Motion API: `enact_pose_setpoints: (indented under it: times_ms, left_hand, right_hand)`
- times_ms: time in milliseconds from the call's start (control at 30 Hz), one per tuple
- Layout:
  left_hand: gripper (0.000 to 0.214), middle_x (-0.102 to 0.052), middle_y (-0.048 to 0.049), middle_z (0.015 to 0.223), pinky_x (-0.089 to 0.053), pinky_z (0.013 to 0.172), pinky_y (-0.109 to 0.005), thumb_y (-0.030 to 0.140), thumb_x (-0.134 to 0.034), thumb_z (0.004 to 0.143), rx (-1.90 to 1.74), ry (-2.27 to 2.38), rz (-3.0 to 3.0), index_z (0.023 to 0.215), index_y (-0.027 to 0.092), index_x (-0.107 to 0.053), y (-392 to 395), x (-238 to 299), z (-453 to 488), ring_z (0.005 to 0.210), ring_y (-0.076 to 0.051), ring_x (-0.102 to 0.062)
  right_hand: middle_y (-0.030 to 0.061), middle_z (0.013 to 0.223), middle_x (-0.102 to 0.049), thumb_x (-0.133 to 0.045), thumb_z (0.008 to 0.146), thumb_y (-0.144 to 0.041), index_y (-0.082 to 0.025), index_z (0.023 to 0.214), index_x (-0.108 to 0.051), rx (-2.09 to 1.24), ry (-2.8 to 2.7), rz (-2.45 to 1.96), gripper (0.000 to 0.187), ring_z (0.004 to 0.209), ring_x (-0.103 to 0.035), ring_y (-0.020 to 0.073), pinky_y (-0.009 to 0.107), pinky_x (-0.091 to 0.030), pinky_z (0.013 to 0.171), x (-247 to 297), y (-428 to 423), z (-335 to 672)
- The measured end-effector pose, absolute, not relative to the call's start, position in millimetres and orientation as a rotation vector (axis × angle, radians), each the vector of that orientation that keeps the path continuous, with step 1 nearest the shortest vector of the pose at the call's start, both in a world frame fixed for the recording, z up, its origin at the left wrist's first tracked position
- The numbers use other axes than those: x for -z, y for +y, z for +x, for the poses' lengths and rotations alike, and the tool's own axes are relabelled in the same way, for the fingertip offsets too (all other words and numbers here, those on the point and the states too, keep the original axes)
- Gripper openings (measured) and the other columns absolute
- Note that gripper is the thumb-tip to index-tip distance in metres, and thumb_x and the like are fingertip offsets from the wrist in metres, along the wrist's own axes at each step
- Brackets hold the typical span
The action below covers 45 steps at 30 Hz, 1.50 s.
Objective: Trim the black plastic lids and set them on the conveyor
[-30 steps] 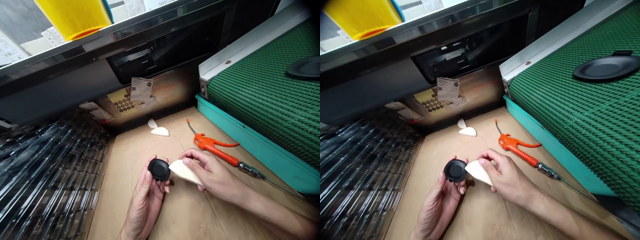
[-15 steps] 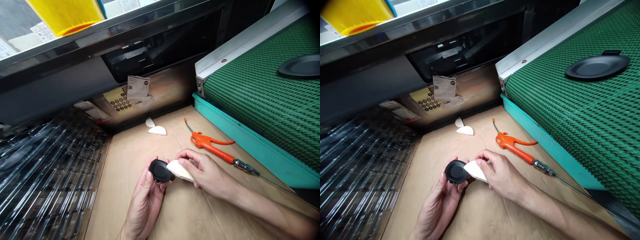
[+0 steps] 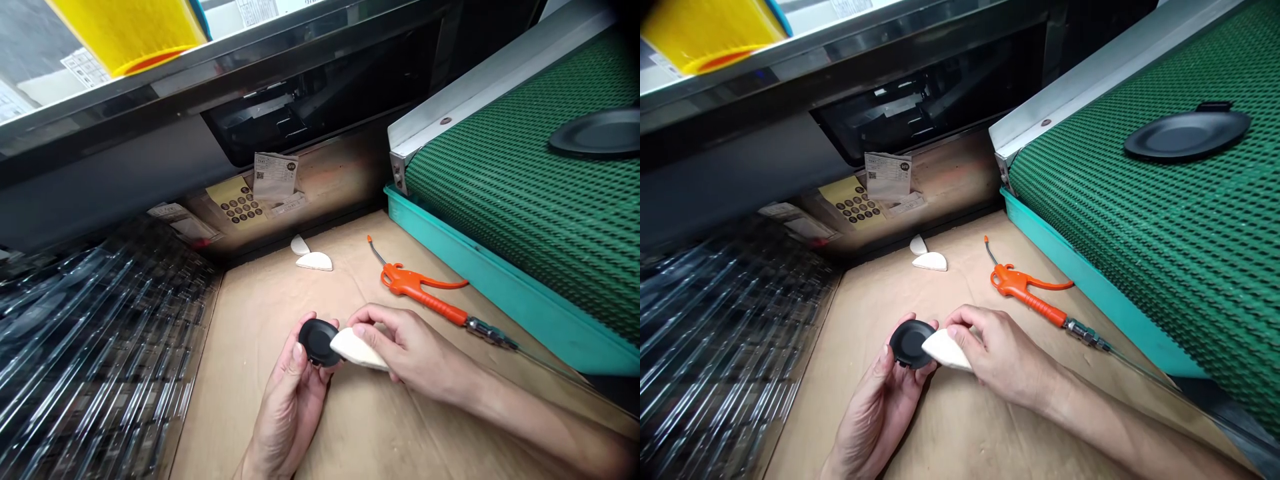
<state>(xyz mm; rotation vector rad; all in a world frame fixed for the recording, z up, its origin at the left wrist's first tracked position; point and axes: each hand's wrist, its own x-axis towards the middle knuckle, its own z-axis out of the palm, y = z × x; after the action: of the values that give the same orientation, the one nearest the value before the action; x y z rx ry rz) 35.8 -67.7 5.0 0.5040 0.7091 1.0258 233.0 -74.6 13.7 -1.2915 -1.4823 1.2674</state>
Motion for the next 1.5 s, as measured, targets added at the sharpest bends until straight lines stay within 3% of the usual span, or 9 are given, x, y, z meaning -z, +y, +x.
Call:
enact_pose_setpoints:
  times_ms: [67, 233, 567, 867, 1500]
  left_hand:
    - [0.042, -0.064, -0.0143, 0.128, -0.054, 0.09, -0.03, 0.029, -0.064, 0.093, -1.025, 0.708, 0.507, 0.134, 0.022, -0.058, -67.6, -4.8, 35.6, 0.11, -0.02, -0.063]
    - [0.044, -0.065, -0.0137, 0.126, -0.055, 0.089, -0.03, 0.029, -0.063, 0.093, -1.03, 0.696, 0.486, 0.136, 0.022, -0.056, -66.7, -6.0, 36.1, 0.113, -0.022, -0.063]
    - [0.042, -0.063, -0.0169, 0.127, -0.058, 0.082, -0.031, 0.024, -0.056, 0.097, -1.076, 0.7, 0.402, 0.138, 0.02, -0.053, -64.7, -13.4, 36.5, 0.096, -0.018, -0.067]
    - [0.038, -0.06, -0.0161, 0.133, -0.058, 0.083, -0.031, 0.024, -0.057, 0.096, -1.102, 0.671, 0.384, 0.135, 0.022, -0.057, -62.8, -16.2, 34.9, 0.1, -0.018, -0.066]
    - [0.032, -0.067, -0.0161, 0.121, -0.06, 0.077, -0.029, 0.031, -0.05, 0.1, -1.081, 0.716, 0.322, 0.125, 0.014, -0.062, -56.9, -19.0, 31.6, 0.086, -0.018, -0.071]
  right_hand:
    - [-0.0016, 0.086, -0.065, -0.048, 0.101, -0.034, -0.02, 0.096, -0.064, -1.181, -1.495, -1.322, 0.022, 0.046, -0.052, 0.0051, 0.014, -0.037, 0.038, -14.2, -74.4, 233.0]
    - [-0.0039, 0.074, -0.061, -0.046, 0.101, -0.039, -0.022, 0.098, -0.064, -1.349, -1.524, -1.287, 0.025, 0.044, -0.052, 0.0072, 0.015, -0.038, 0.037, -15.4, -75.2, 234.9]
    - [-0.0063, 0.06, -0.052, -0.045, 0.1, -0.047, -0.023, 0.098, -0.061, -0.989, -1.42, -1.511, 0.029, 0.043, -0.053, 0.0113, 0.021, -0.038, 0.041, -9.8, -66.1, 247.4]
    - [-0.0023, 0.085, -0.065, -0.042, 0.101, -0.033, -0.023, 0.09, -0.062, -0.782, -1.788, -1.567, 0.024, 0.08, -0.061, 0.016, 0.03, -0.04, 0.068, -9.5, -67.7, 244.2]
    - [0.0035, 0.091, -0.06, -0.037, 0.104, -0.022, -0.02, 0.093, -0.061, -0.556, -2.123, -1.691, 0.027, 0.081, -0.059, 0.0199, 0.034, -0.039, 0.071, -4.7, -71.5, 241.5]
